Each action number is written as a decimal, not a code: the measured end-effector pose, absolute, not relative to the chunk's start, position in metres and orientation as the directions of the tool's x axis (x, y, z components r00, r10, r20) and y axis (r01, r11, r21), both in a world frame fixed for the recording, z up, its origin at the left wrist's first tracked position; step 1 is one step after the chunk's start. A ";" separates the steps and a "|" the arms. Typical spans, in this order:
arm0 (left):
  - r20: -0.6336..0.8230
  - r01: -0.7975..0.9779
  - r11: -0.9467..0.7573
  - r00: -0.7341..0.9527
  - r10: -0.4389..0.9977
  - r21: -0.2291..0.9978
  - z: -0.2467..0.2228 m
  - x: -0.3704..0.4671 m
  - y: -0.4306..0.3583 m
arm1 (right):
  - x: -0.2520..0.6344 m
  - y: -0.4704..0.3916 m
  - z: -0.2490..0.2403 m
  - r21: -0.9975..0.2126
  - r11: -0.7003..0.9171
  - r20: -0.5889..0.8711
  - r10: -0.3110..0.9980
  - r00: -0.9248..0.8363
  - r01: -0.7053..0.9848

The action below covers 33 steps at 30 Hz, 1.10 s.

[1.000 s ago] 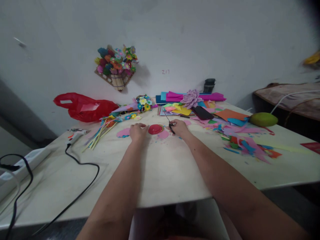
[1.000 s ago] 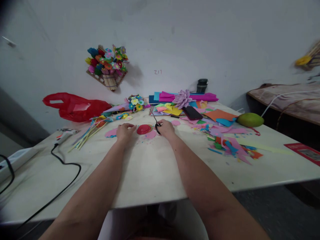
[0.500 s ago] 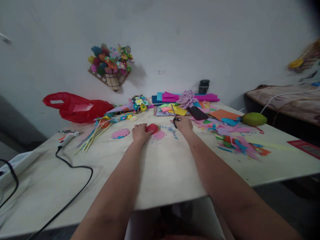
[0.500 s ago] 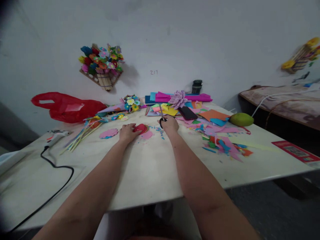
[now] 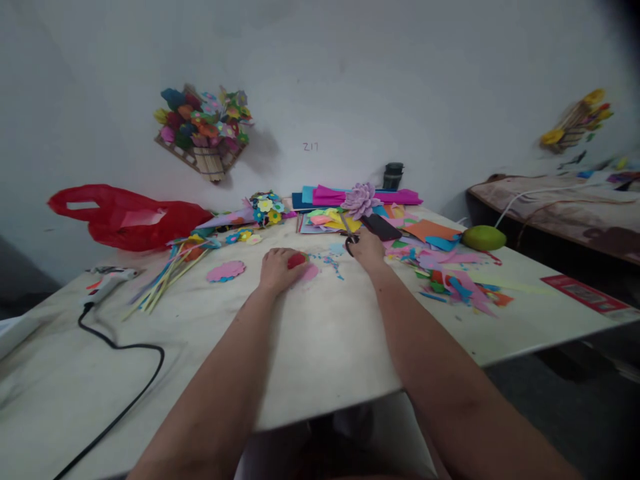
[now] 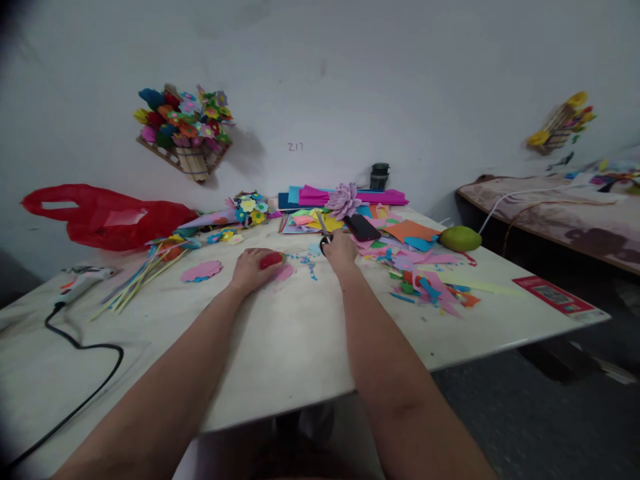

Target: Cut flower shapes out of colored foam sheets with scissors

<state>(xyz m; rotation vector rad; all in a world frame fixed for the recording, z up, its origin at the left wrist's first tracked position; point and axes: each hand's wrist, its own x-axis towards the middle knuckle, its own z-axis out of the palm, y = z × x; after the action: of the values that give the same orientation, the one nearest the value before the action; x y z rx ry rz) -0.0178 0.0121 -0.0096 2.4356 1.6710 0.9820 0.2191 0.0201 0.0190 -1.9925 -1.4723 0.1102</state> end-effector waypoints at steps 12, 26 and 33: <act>0.357 0.764 -0.425 0.271 0.894 0.485 0.003 0.020 0.017 | 0.235 0.023 0.018 -0.790 -0.140 0.268 0.797 0.541 0.597; 0.236 0.921 -0.297 0.239 0.942 0.253 0.022 0.088 0.065 | 0.234 0.023 0.021 -0.847 -0.159 0.219 0.766 0.605 0.508; 0.248 0.915 -0.346 0.292 0.924 0.209 0.014 0.117 0.085 | 0.233 0.024 0.022 -0.924 -0.102 0.200 0.690 0.695 0.367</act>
<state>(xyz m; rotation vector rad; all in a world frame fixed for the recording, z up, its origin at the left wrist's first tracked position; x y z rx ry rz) 0.1170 0.0853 0.0143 2.5036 1.7812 0.5113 0.2326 0.0236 0.0224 -1.7147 -0.8545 0.3375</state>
